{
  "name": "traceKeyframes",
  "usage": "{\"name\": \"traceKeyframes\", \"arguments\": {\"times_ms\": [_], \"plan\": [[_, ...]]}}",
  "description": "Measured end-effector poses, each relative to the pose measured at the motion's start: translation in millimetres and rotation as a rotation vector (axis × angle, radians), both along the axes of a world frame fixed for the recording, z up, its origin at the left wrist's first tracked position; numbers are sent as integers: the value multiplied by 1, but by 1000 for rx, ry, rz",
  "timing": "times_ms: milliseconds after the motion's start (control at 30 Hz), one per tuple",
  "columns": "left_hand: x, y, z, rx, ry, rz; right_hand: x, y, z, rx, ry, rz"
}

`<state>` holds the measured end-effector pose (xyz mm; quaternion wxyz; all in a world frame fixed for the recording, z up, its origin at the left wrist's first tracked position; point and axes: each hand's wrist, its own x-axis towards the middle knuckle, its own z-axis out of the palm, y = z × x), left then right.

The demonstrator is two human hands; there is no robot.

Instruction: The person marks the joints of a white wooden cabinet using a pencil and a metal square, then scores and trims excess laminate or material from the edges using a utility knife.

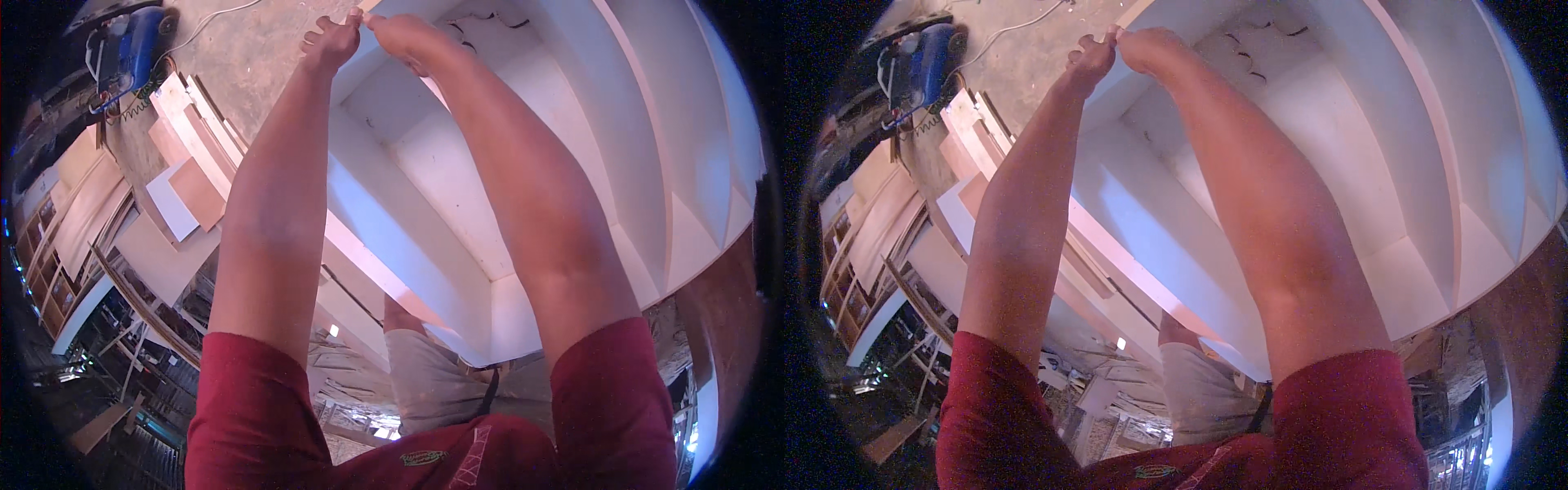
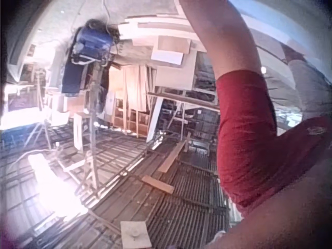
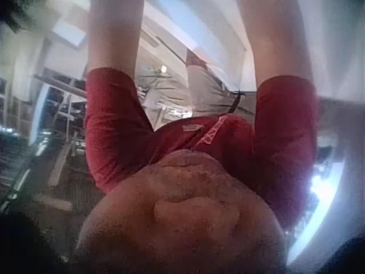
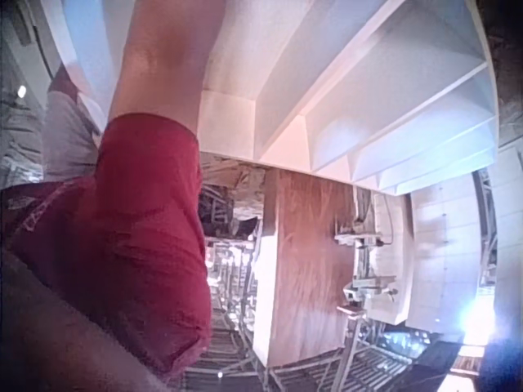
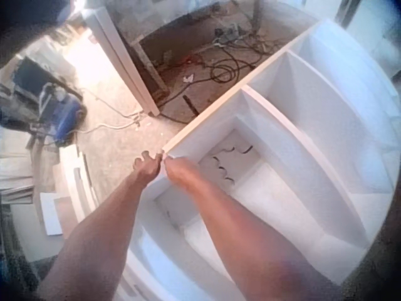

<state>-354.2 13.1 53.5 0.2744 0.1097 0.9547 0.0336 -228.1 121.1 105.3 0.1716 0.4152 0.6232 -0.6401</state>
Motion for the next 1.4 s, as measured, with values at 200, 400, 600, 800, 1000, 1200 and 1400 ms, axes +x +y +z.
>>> {"name": "traceKeyframes", "arguments": {"times_ms": [200, 400, 600, 800, 1000, 1200, 1400], "plan": [[10, -4, 13, 93, -97, -2, 21, -3, 9, 73, 0, 40], [7, -17, 11, 37, -76, 28, 23, -9, 6, -42, 48, 20], [8, 6, 15, 66, -100, 33, -9, 10, 1, 20, 20, -22], [7, -9, 15, 30, -76, 42, 9, -9, 4, 45, 42, 44], [14, 0, 3, 43, -108, 10, -10, 6, -3, -56, -16, -8], [2, -5, -6, -36, -30, -128, 1, 11, 11, -46, 7, 33], [12, -3, 22, 27, -126, 54, 13, 11, -1, -75, 9, 152]]}}
